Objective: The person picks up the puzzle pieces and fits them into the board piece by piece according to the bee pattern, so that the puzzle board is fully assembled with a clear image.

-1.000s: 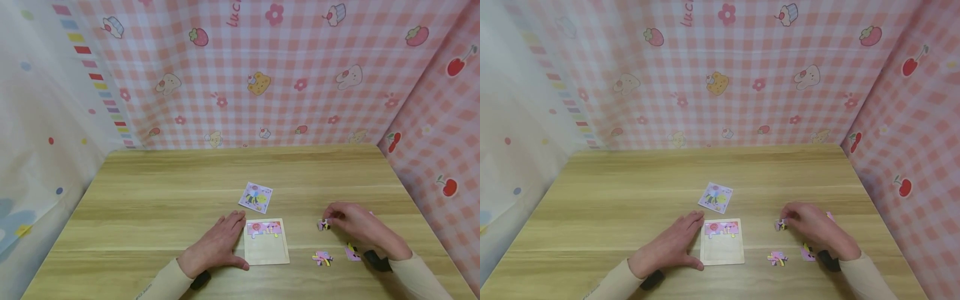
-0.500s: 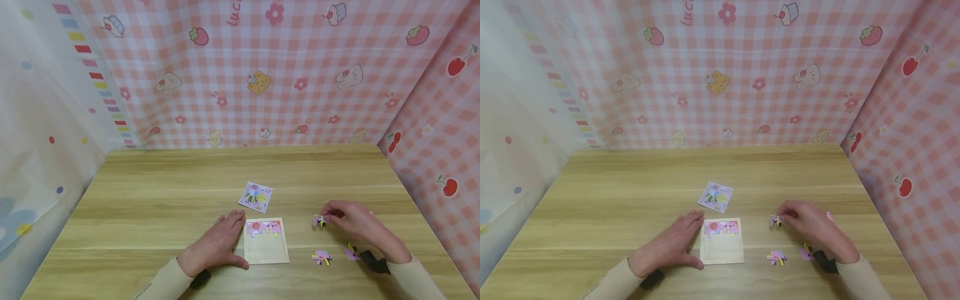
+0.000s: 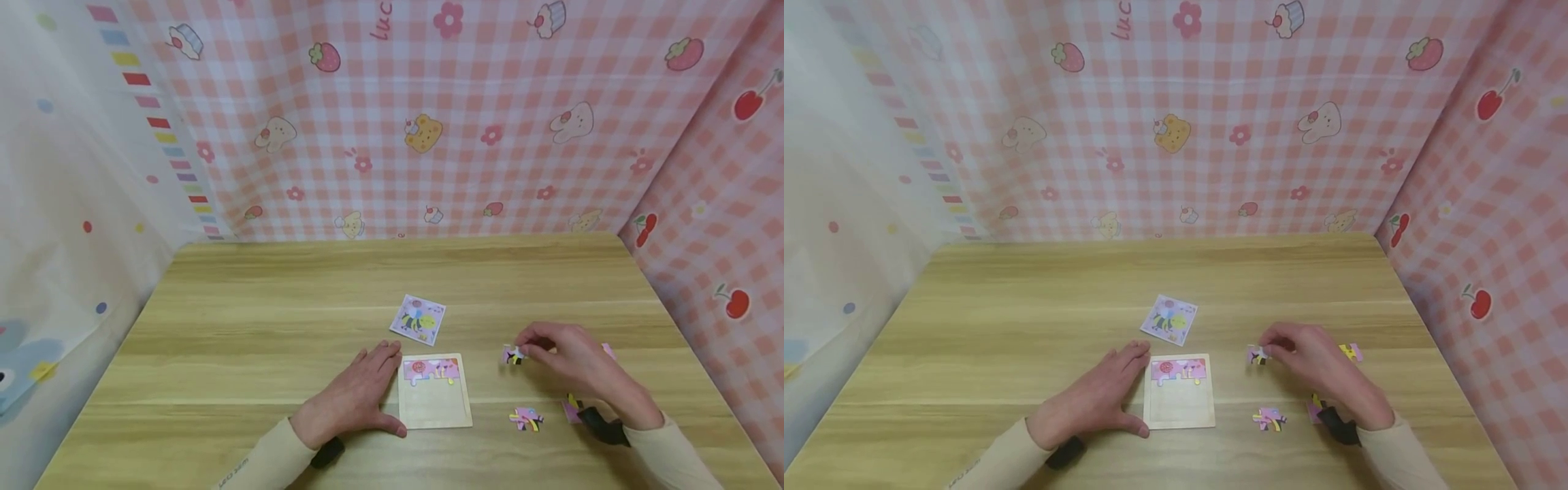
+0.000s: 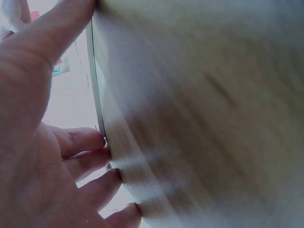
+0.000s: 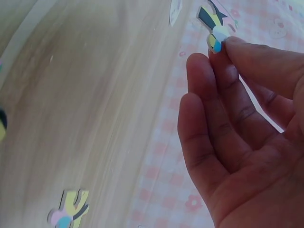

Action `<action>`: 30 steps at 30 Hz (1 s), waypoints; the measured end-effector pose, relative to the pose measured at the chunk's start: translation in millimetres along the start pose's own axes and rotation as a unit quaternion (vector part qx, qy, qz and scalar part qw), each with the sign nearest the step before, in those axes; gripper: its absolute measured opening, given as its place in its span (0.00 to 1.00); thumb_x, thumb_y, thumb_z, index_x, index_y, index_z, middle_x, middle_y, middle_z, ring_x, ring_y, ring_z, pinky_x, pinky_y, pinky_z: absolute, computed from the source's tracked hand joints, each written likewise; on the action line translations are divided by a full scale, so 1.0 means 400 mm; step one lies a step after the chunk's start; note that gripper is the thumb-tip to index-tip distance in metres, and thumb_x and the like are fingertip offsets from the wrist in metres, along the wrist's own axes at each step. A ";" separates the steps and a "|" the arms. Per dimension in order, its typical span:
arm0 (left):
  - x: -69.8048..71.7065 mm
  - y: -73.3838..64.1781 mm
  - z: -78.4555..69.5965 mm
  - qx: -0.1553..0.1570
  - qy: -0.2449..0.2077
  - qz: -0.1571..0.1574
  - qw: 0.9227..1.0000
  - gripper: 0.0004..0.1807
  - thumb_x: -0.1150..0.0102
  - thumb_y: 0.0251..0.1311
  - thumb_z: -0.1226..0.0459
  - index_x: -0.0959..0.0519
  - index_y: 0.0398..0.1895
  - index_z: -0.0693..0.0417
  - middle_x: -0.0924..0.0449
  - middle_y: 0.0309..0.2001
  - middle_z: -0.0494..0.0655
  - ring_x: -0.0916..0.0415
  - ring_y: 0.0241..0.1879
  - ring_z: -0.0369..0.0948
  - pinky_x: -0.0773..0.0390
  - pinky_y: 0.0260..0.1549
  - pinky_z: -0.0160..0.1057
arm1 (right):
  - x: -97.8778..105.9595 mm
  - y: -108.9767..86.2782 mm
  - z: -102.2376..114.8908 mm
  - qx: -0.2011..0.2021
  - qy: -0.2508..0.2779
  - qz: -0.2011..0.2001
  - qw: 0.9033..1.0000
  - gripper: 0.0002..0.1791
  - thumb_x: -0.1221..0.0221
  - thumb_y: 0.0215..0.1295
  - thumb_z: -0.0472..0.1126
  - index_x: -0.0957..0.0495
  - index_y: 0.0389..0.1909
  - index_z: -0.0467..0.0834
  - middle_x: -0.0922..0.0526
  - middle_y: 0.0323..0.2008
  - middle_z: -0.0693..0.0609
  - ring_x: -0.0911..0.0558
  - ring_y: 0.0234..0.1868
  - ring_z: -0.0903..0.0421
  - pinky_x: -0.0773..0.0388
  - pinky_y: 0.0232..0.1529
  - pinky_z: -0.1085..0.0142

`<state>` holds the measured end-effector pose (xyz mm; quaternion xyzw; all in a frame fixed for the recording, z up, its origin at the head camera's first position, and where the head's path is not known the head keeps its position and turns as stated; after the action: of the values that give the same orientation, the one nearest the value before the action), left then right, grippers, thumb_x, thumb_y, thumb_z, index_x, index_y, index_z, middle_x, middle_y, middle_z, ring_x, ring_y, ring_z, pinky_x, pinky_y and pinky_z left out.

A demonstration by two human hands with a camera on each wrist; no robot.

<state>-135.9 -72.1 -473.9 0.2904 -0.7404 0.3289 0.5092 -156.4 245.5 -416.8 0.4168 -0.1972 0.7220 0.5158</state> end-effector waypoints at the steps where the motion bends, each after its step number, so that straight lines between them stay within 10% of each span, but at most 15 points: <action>1: 0.000 0.000 0.000 0.000 0.000 0.000 1.000 0.68 0.25 0.42 0.31 0.40 0.78 0.64 0.45 0.80 0.57 0.47 0.79 0.54 0.43 0.75 0.57 | -0.001 0.001 0.004 0.005 0.002 -0.002 1.000 0.08 0.32 0.66 0.33 0.14 0.36 0.51 0.15 0.33 0.64 0.18 0.36 0.67 0.18 0.36 0.68; 30: 0.004 -0.008 0.005 -0.007 -0.008 -0.002 1.000 0.69 0.25 0.43 0.32 0.42 0.79 0.66 0.48 0.81 0.58 0.50 0.80 0.54 0.46 0.76 0.58 | -0.073 0.034 0.117 0.085 0.040 -0.038 0.995 0.12 0.29 0.60 0.27 0.14 0.33 0.49 0.14 0.31 0.62 0.18 0.31 0.69 0.16 0.32 0.70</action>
<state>-135.1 -75.8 -472.2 0.2911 -0.7460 0.3204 0.5060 -146.6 189.7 -411.3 0.4375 -0.0983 0.7320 0.5129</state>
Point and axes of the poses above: each hand's wrist, its own y-axis towards the middle knuckle, its own x-axis out of the back of the hand, z = x × y, the point moved 5 cm from there along y, towards the middle knuckle
